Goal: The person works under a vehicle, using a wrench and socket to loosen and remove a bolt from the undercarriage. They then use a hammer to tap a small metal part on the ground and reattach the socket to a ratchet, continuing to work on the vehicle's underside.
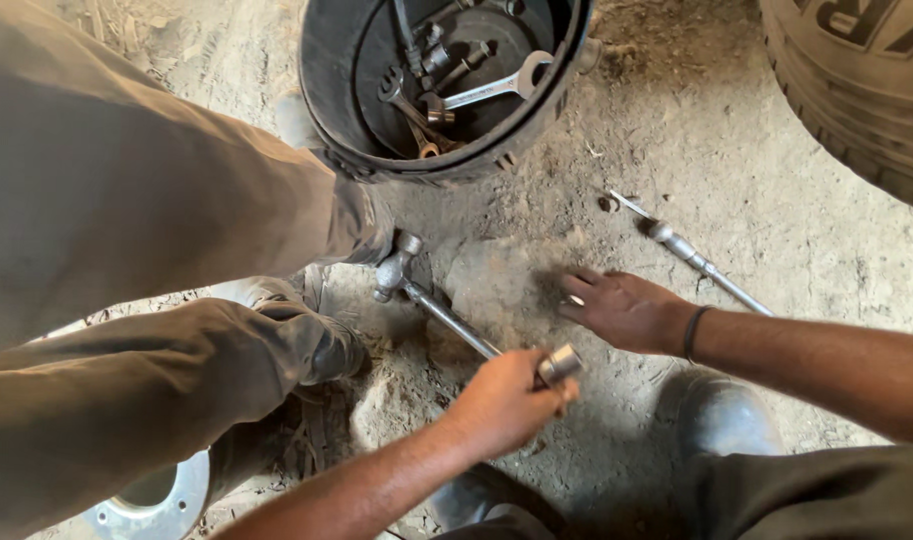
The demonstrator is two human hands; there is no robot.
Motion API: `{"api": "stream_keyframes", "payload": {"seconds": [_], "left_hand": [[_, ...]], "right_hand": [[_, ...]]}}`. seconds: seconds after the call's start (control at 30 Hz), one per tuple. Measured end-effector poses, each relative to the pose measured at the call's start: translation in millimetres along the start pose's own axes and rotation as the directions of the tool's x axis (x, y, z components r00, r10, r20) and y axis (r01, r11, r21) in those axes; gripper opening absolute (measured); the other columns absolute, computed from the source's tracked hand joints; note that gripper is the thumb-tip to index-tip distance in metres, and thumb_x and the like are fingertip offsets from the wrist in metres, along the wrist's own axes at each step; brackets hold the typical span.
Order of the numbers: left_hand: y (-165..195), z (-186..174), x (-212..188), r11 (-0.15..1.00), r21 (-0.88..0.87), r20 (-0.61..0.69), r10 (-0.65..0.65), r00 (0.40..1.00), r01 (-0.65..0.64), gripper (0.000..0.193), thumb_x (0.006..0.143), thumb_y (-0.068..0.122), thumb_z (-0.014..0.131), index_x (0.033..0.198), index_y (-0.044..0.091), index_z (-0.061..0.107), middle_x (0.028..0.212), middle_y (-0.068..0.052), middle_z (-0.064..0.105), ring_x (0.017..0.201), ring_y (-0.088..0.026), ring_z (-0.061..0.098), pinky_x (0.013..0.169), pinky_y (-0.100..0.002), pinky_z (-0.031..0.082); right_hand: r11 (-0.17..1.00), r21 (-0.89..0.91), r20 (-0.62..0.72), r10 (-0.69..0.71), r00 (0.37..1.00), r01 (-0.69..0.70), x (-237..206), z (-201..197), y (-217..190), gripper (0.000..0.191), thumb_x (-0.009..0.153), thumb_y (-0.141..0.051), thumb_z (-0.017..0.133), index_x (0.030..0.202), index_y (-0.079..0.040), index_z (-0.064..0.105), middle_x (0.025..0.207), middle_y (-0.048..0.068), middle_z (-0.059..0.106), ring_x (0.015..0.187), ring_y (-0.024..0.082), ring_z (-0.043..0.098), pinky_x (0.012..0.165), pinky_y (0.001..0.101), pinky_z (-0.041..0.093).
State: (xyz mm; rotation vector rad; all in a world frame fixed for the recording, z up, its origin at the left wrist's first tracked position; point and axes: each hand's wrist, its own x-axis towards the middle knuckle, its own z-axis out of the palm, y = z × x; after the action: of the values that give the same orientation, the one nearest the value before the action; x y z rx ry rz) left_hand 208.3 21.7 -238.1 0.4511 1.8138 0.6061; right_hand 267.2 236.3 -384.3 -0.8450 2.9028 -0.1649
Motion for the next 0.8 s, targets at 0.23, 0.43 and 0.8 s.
{"api": "stream_keyframes", "payload": {"seconds": [0.23,0.43,0.8], "left_hand": [[-5.4,-0.3,-0.1,0.998,0.068,0.085,0.002,0.996,-0.008,0.029,0.095,0.032,0.065,0.111,0.007,0.068,0.081,-0.009,0.071,0.073,-0.020,0.070,0.070,-0.039,0.059],[-2.0,1.0,4.0,0.994,0.111,0.105,0.010,0.994,-0.021,0.031,0.097,0.034,0.064,0.113,0.007,0.069,0.087,-0.010,0.072,0.082,-0.022,0.072,0.077,-0.041,0.060],[-1.9,0.3,4.1,0.986,0.125,0.020,0.108,0.994,-0.109,0.031,0.094,0.032,0.065,0.106,0.004,0.068,0.080,-0.014,0.071,0.076,-0.028,0.072,0.073,-0.044,0.058]], "right_hand": [[0.622,0.576,0.403,0.348,0.846,-0.531,20.3,-65.5,14.7,0.024,0.091,-0.023,0.068,0.114,-0.014,0.067,0.124,0.007,0.061,0.103,0.018,0.072,0.080,0.0296,0.064],[0.469,0.883,-0.331,0.588,0.738,0.022,50.4,-166.0,55.3,0.047,0.090,-0.021,0.073,0.134,-0.015,0.056,0.138,0.007,0.055,0.105,0.020,0.070,0.080,0.0379,0.063],[0.428,0.044,0.598,0.713,0.367,-0.903,-44.0,-57.8,61.3,0.055,0.098,-0.050,0.060,0.140,-0.016,0.053,0.092,0.011,0.074,0.074,0.023,0.076,0.066,0.0432,0.068]]}}
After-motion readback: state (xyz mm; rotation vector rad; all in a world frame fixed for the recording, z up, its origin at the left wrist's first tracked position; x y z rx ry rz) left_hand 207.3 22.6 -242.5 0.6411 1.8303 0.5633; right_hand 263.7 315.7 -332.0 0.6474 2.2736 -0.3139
